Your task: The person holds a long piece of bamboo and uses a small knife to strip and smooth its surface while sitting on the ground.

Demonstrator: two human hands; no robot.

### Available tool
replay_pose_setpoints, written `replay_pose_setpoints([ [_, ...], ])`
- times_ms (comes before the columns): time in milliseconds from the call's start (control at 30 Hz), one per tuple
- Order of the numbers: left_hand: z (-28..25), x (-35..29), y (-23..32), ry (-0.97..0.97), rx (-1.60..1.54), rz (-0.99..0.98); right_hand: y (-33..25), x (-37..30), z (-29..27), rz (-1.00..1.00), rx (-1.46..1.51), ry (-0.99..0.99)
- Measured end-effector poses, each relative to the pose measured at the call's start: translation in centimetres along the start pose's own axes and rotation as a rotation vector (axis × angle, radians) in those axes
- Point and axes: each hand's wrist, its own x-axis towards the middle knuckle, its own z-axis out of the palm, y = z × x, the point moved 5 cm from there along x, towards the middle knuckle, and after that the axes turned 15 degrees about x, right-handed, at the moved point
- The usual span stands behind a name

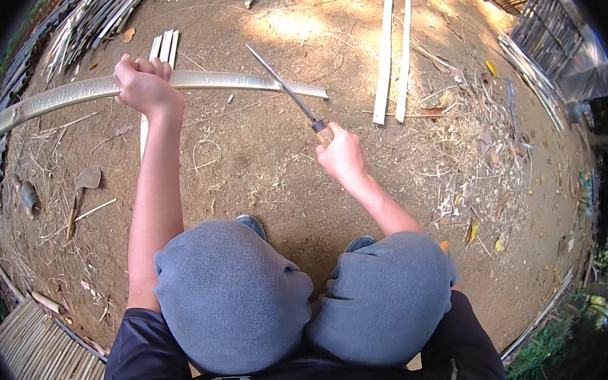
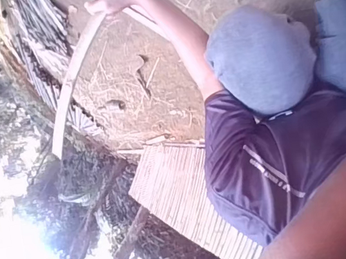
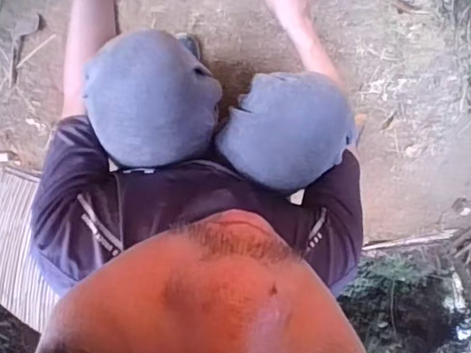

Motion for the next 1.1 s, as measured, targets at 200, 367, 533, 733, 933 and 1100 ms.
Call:
replay_pose_setpoints([
  [200,0.2,-0.8,0.1,0.005,0.023,-0.018,0.3,0.5,0.1,0.028,-0.013,-0.020],
  [367,0.1,-1.0,0.5,0.017,-0.008,0.025,-2.3,-1.3,-0.3,-0.012,-0.128,-0.088],
  [533,0.5,-1.1,0.5,-0.016,-0.009,0.031,0.5,1.3,-0.2,0.003,-0.184,0.003],
  [733,1.0,-1.5,0.7,-0.029,0.008,0.045,1.4,1.0,0.1,-0.019,-0.122,0.023],
  [933,1.5,-1.9,0.9,-0.008,-0.036,0.035,1.0,-1.0,0.9,-0.109,-0.069,-0.005],
  [1100,0.1,-2.1,0.9,0.083,0.032,0.041,0.1,-0.5,1.7,-0.027,-0.061,-0.034],
])
